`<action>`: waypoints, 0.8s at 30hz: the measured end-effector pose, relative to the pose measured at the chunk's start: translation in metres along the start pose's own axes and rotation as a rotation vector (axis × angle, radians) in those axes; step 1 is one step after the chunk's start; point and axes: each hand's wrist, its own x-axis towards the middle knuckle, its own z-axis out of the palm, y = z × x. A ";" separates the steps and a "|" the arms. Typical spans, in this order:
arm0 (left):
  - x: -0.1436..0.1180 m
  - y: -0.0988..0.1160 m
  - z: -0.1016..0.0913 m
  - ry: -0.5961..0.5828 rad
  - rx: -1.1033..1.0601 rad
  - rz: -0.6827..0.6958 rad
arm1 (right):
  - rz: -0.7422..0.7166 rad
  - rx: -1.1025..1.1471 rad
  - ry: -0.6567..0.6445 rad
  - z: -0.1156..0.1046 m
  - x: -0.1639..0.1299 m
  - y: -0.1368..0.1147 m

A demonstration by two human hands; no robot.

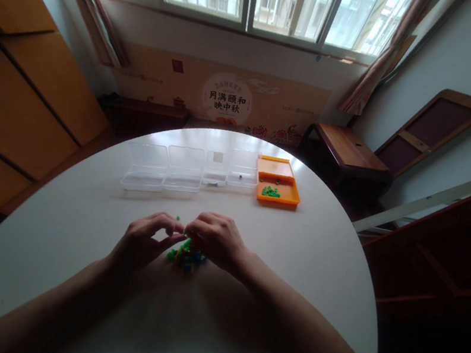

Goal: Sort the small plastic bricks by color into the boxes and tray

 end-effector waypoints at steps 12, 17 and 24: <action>0.006 -0.006 -0.012 0.133 0.243 -0.071 | 0.695 -0.135 0.610 -0.050 -0.016 0.090; 0.003 -0.009 -0.009 0.009 0.197 -0.067 | 0.926 -0.101 0.731 -0.064 -0.031 0.121; 0.003 -0.002 -0.007 -0.217 0.140 0.004 | 0.959 -0.033 0.745 -0.062 -0.032 0.126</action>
